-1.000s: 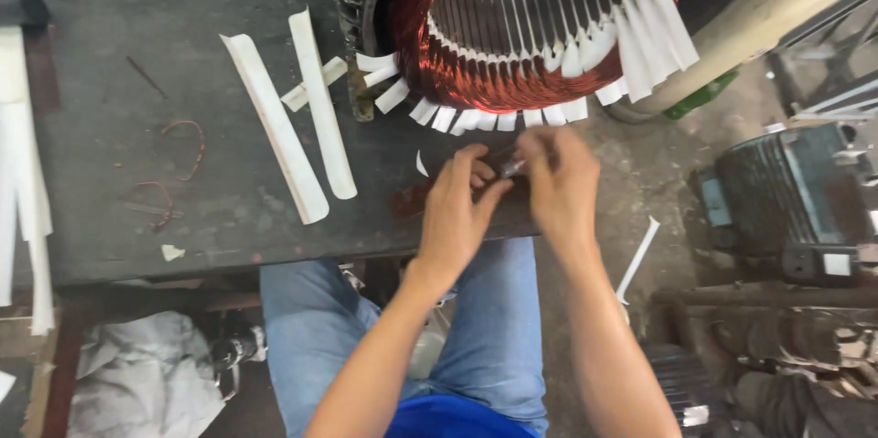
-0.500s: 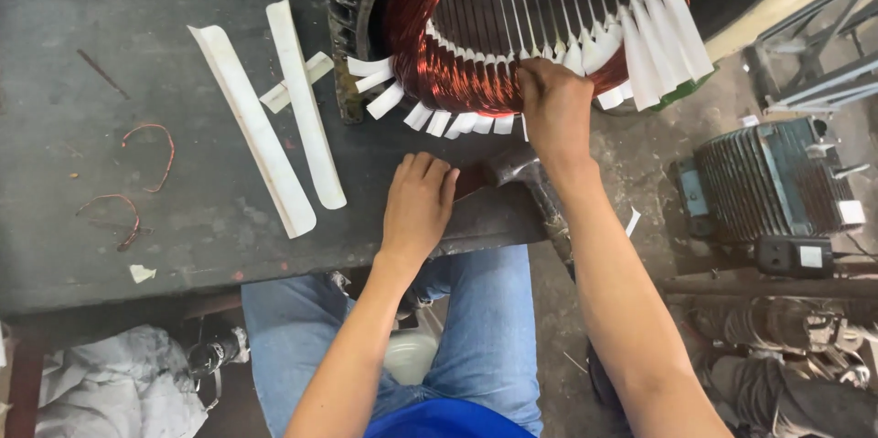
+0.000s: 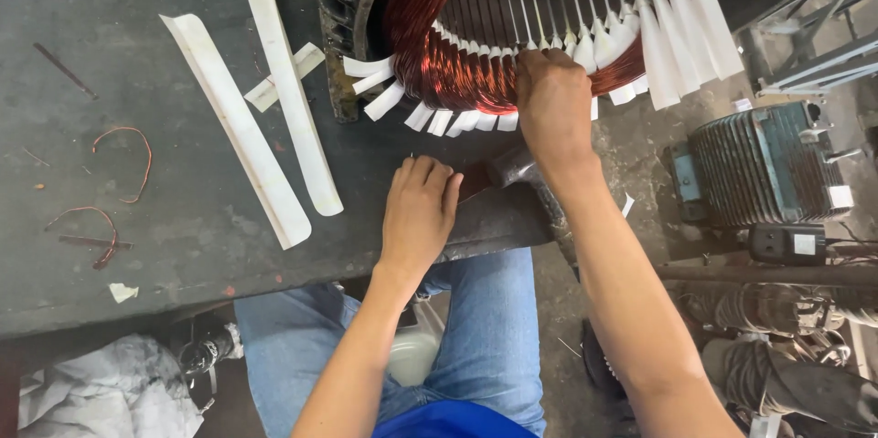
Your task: The person is winding copper coils into a motor stator, inserting insulation strips and using a mallet to seat them.
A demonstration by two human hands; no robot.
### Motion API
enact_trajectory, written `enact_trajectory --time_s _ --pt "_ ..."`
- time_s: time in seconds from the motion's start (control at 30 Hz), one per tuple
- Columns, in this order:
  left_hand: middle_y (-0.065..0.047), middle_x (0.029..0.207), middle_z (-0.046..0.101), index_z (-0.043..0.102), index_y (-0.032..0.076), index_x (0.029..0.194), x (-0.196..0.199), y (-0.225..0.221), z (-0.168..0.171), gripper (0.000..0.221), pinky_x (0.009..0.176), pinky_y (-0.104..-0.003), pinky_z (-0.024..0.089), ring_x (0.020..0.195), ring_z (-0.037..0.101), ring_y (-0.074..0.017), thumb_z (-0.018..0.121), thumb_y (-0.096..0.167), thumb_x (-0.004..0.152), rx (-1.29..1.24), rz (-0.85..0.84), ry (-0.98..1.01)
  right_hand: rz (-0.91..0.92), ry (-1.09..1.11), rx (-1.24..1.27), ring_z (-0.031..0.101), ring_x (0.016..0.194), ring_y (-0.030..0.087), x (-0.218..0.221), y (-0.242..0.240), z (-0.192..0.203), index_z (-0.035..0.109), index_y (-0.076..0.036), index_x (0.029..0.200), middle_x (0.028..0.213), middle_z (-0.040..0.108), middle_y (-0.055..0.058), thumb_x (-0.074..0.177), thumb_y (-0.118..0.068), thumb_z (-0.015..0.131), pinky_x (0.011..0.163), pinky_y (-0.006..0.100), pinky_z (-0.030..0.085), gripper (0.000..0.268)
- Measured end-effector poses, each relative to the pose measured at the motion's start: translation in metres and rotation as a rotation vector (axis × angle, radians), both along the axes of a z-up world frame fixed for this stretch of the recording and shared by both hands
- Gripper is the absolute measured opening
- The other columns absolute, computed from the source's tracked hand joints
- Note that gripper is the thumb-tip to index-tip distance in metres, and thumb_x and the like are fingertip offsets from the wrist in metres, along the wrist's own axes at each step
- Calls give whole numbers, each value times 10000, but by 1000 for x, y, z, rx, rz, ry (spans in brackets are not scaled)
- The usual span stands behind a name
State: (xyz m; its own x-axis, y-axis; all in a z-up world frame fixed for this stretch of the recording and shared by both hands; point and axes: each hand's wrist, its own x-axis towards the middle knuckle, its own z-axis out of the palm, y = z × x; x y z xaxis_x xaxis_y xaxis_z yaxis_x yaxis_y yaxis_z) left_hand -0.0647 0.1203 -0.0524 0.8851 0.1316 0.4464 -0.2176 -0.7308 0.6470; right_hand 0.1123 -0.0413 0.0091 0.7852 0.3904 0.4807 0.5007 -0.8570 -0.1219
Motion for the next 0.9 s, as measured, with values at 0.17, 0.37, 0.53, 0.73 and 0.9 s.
enact_trajectory --time_s 0.17,0.37,0.53,0.73,0.9 --pt "-130 916 654 780 8 1020 4 -2 -3 277 801 -379 507 916 635 -271 629 226 1102 7 1 2 -62 -33 -55 778 760 421 5 9 -12 803 -65 1089 867 724 143 1022 -77 656 658 533 650 162" --pt "-131 981 652 726 0 992 -2 -3 -10 198 838 -483 488 917 582 -350 626 132 1102 -40 -1 -78 25 -77 33 697 597 369 -6 17 -4 740 42 984 821 709 196 1004 114 617 486 479 593 144" --pt "-142 959 656 739 9 987 0 -3 -10 245 923 -499 503 912 598 -363 588 155 1112 -27 5 -53 -145 -132 0 689 626 456 17 31 -22 675 -11 889 781 683 214 895 95 583 517 559 550 140" --pt "-150 927 658 778 -11 1035 -2 4 -2 245 834 -383 515 932 643 -301 648 190 1090 -78 -22 -3 -155 26 151 756 824 497 -38 15 -4 657 -13 991 832 698 205 1017 -162 743 700 615 608 173" --pt "-142 913 661 783 -11 1023 -2 4 6 254 835 -386 515 923 645 -293 657 199 1092 -73 -31 23 -134 -133 138 754 716 385 -33 12 -28 672 -54 945 765 672 126 1074 -133 681 601 474 593 151"
